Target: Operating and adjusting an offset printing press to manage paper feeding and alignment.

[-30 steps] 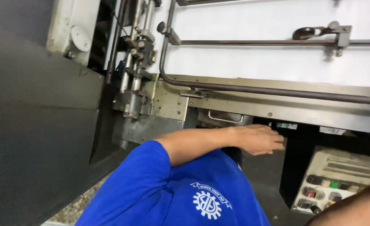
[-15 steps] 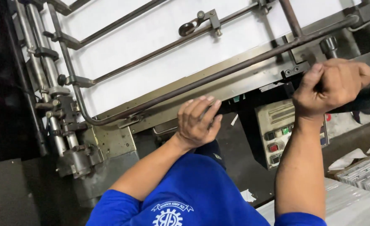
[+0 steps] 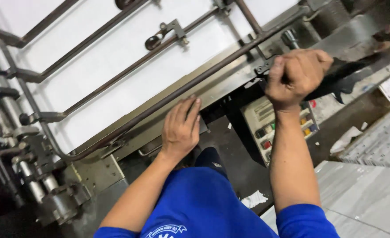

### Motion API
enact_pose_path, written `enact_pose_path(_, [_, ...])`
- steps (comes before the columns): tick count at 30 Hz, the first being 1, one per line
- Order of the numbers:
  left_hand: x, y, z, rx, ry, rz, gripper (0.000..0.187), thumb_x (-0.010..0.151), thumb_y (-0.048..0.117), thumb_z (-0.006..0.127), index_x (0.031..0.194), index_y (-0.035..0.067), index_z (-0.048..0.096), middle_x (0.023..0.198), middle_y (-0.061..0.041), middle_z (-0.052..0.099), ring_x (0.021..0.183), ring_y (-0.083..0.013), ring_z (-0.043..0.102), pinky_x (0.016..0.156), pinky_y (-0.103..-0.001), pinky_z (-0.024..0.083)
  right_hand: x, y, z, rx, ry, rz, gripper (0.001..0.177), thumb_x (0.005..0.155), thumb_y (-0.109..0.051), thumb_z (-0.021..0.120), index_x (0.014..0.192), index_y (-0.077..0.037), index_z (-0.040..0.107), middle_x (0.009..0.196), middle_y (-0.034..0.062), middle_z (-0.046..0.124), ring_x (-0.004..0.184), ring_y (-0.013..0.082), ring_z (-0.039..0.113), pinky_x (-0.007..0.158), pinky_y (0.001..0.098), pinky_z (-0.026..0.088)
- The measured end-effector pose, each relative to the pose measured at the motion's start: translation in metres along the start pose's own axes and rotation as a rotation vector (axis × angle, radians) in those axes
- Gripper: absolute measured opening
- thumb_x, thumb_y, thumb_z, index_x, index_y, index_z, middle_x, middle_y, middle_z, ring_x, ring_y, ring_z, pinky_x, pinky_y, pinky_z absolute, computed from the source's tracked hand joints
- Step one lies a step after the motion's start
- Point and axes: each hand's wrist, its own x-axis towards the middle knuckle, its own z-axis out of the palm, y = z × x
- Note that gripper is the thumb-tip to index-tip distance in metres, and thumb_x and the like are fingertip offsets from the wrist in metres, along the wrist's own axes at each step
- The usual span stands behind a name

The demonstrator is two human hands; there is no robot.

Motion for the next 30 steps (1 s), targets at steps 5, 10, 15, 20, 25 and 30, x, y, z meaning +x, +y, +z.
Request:
enact_pose_path(5, [0.004, 0.002, -0.002, 0.033, -0.052, 0.001, 0.055, 0.091, 0.016, 0.072, 0.142, 0.001, 0.057, 0.147, -0.016, 0.056, 0.136, -0.0343, 0.054, 0.112, -0.046, 0.045, 0.014, -0.013, 0.0, 0.036, -0.008, 0.026, 0.021, 0.098, -0.011, 0.07, 0.079, -0.004, 0.064, 0.083, 0.0081, 0.067, 0.082, 0.0255, 0.065, 0.095, 0.0387, 0.04])
enact_pose_path(10, [0.003, 0.003, -0.001, 0.065, -0.04, 0.007, 0.059, 0.09, 0.018, 0.073, 0.144, 0.002, 0.055, 0.148, -0.016, 0.055, 0.136, -0.0345, 0.053, 0.112, -0.047, 0.044, 0.02, -0.021, -0.01, -0.025, -0.083, 0.042, 0.023, 0.098, -0.013, 0.074, 0.08, -0.006, 0.063, 0.084, 0.0067, 0.067, 0.084, 0.0258, 0.064, 0.095, 0.0386, 0.041])
enact_pose_path(15, [0.003, 0.002, -0.002, 0.066, -0.037, 0.005, 0.059, 0.09, 0.019, 0.072, 0.144, 0.002, 0.055, 0.148, -0.016, 0.055, 0.137, -0.0345, 0.053, 0.112, -0.047, 0.044, 0.032, -0.026, -0.023, -0.141, -0.252, -0.002, 0.023, 0.098, -0.019, 0.079, 0.082, -0.009, 0.065, 0.089, 0.0046, 0.067, 0.091, 0.025, 0.065, 0.106, 0.0398, 0.042])
enact_pose_path(20, [0.003, -0.001, 0.005, 0.086, -0.046, 0.002, 0.059, 0.09, 0.021, 0.071, 0.143, 0.002, 0.054, 0.146, -0.017, 0.055, 0.136, -0.0349, 0.053, 0.112, -0.049, 0.043, 0.039, -0.03, -0.032, -0.254, -0.413, -0.069, 0.019, 0.094, -0.022, 0.081, 0.084, -0.012, 0.07, 0.09, 0.0035, 0.066, 0.095, 0.0232, 0.064, 0.115, 0.0405, 0.041])
enact_pose_path(25, [0.003, 0.003, 0.002, 0.096, -0.06, 0.011, 0.06, 0.089, 0.021, 0.071, 0.143, 0.001, 0.055, 0.147, -0.018, 0.055, 0.136, -0.0358, 0.053, 0.111, -0.049, 0.043, 0.028, -0.035, -0.022, -0.245, -0.327, 0.013, 0.018, 0.094, -0.022, 0.081, 0.083, -0.012, 0.071, 0.089, 0.0033, 0.065, 0.095, 0.0232, 0.063, 0.113, 0.0414, 0.04])
enact_pose_path(30, [0.001, 0.002, 0.001, 0.095, -0.05, 0.008, 0.059, 0.089, 0.02, 0.071, 0.143, 0.001, 0.055, 0.147, -0.018, 0.055, 0.136, -0.0358, 0.053, 0.112, -0.049, 0.043, 0.021, -0.036, -0.014, -0.232, -0.207, 0.054, 0.023, 0.096, -0.021, 0.081, 0.079, -0.011, 0.07, 0.087, 0.0034, 0.065, 0.095, 0.0236, 0.062, 0.11, 0.0412, 0.04])
